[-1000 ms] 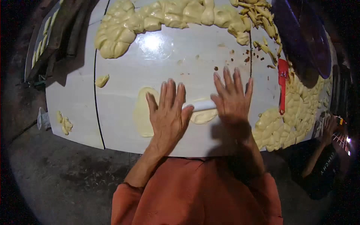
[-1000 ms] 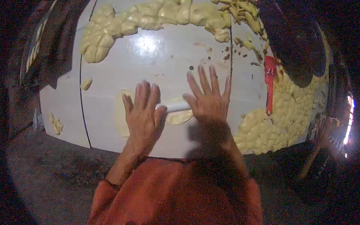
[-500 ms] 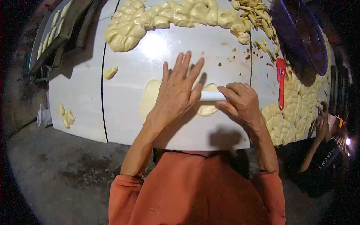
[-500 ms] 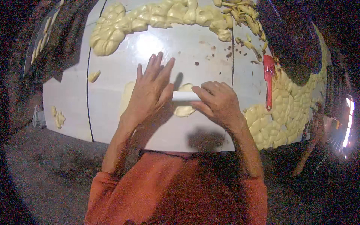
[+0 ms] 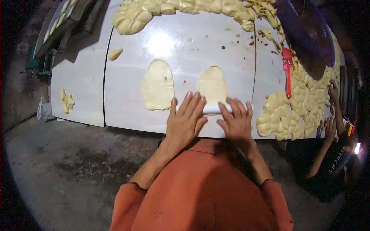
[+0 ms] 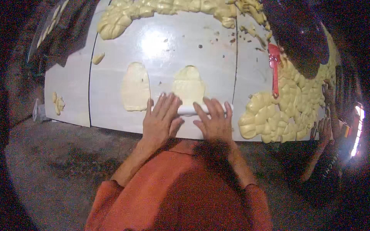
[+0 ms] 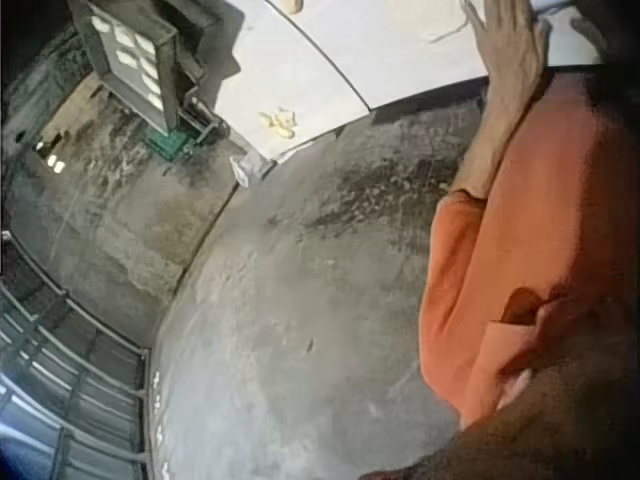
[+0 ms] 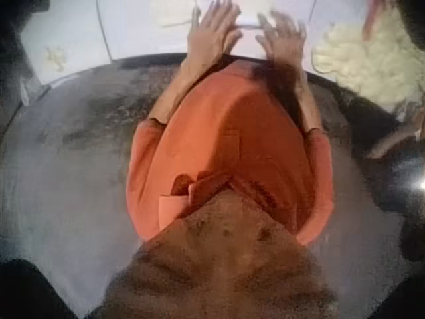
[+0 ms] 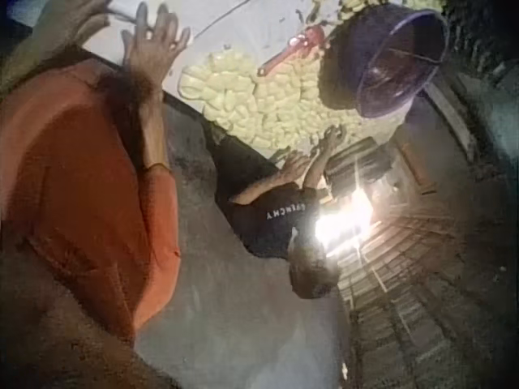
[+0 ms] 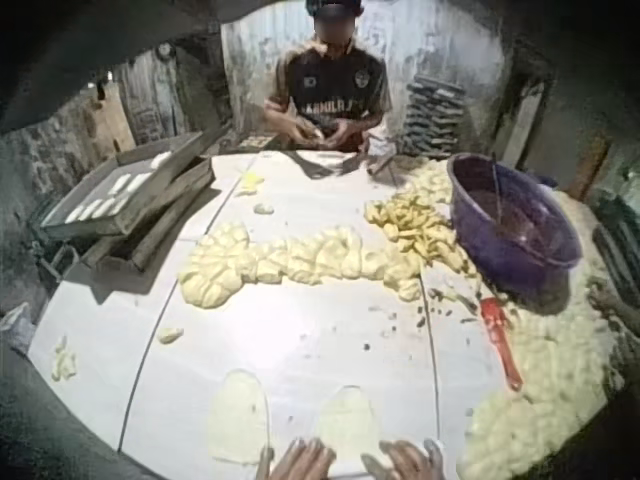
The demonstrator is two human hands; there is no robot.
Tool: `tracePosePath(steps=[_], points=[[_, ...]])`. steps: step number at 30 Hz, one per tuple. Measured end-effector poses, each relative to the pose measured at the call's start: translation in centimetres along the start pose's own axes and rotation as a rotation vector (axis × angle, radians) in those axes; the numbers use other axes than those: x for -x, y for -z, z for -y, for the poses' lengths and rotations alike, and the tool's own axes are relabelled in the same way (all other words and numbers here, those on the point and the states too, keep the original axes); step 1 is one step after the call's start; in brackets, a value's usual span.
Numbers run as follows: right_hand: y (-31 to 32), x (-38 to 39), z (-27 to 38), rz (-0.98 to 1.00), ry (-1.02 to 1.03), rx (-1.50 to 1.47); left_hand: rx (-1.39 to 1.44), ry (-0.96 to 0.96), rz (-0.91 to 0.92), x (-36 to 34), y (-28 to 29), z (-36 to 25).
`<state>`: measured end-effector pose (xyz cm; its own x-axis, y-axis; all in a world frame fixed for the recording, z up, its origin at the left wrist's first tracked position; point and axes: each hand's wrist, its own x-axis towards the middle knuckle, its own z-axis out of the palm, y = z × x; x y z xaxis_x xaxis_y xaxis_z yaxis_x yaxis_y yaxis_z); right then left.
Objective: The person uses a spatula to apply a dark filling to flattened pieces of dough, rolls the dough into cylinders by hand, and places the shaped pieces onto a metal tray. Other people are visible working on the same task at the large table.
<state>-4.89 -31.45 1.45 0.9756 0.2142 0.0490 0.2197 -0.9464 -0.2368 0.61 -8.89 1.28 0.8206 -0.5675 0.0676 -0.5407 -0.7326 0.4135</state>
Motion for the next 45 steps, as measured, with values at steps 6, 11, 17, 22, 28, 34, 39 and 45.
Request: tracePosePath(steps=[6,11,17,22,28,34,39,45], points=[[1.6,-1.6,-1.2,-0.097,0.043,-0.064,-0.024,0.066,0.014,-0.3,1.1,-1.2],[2.3,-5.7,-1.7,0.021,-0.026,-0.096,-0.070,0.133,-0.040,-3.6,1.2,0.1],[-0.2,-11.5,-3.2,-0.097,-0.245,0.136,-0.165,0.168,-0.103,-10.5,1.2,2.9],[-0.5,-16.6,-5.0,-0.176,-0.341,0.221,-0.195,0.213,-0.153,-16.9,1.5,5.4],[2.2,-21.3,-7.9,-0.330,-0.160,-0.014,-0.302,0.041,-0.349,-23.9,0.9,8.9],[2.5,-14.0,-7.7,-0.028,0.153,-0.166,-0.055,-0.048,-0.452,-18.9,4.0,8.4],[3.3,-9.0,-7.8,-0.135,-0.448,-0.122,0.008,-0.080,-0.070,-12.2,5.7,5.5],[1.7,-10.9,-3.4,-0.192,-0.056,-0.100,-0.050,-0.097,0.123,-11.7,2.5,2.7]])
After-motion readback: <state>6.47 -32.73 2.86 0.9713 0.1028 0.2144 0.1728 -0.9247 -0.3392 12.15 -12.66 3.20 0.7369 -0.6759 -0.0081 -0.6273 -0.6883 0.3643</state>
